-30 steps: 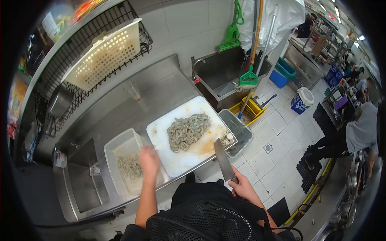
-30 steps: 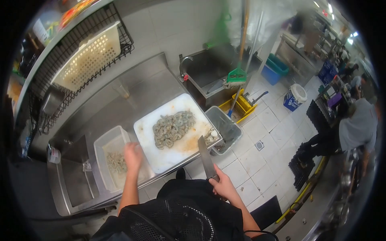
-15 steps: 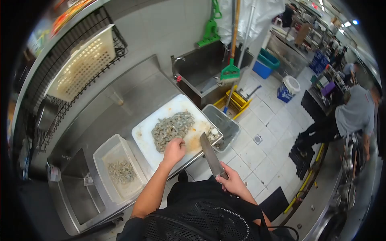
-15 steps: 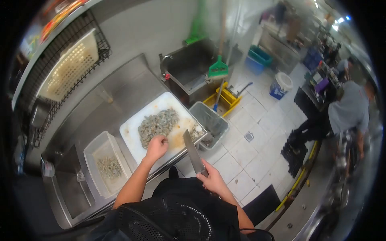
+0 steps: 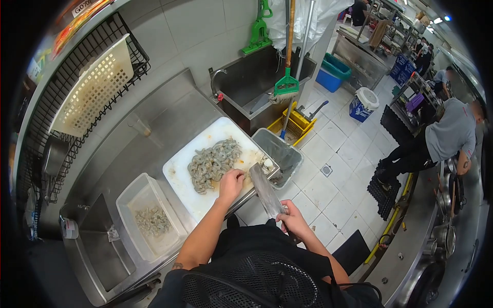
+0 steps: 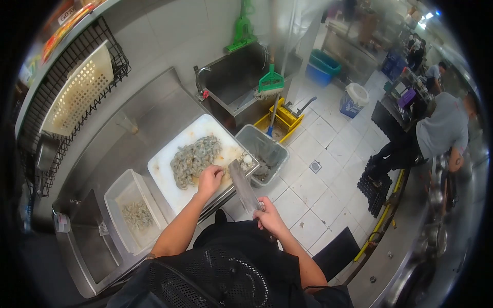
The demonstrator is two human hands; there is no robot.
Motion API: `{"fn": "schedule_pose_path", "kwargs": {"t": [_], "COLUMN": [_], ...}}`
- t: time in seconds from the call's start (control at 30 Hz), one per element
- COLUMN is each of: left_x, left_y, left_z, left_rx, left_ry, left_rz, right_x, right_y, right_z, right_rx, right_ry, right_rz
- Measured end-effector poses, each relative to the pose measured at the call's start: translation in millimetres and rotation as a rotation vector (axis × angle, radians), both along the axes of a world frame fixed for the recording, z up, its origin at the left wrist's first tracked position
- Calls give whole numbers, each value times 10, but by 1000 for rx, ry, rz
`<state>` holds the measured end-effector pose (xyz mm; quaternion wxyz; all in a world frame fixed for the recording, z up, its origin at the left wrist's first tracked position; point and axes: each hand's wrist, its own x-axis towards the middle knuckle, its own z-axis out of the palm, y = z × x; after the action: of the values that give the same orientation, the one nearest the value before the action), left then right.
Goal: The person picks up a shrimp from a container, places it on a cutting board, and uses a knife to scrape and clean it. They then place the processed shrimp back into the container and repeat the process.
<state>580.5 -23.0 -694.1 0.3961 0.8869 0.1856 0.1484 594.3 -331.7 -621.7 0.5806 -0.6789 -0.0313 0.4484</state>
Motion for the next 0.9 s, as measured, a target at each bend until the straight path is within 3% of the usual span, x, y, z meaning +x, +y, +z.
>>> {"fn": "schedule_pose_path", "kwargs": {"t": [0.23, 0.5, 0.73, 0.8, 0.9], "left_x": [103, 345, 246, 257, 268], "left_y": [-32, 123, 143, 163, 91], "left_z": [13, 225, 13, -98, 115], "left_rx": [41, 13, 132, 100, 99], "left_ry": [52, 381, 225, 12, 177], "left_rz": [83, -123, -141, -82, -105], "right_x": [140, 75, -26, -47, -98], "right_y": [105, 38, -41, -59, -85], "right_z": [-115, -59, -91, -91, -31], "right_rx": [38, 44, 57, 72, 54], "right_ry": [-4, -12, -13, -11, -9], "right_rz": [6, -84, -119, -107, -139]}}
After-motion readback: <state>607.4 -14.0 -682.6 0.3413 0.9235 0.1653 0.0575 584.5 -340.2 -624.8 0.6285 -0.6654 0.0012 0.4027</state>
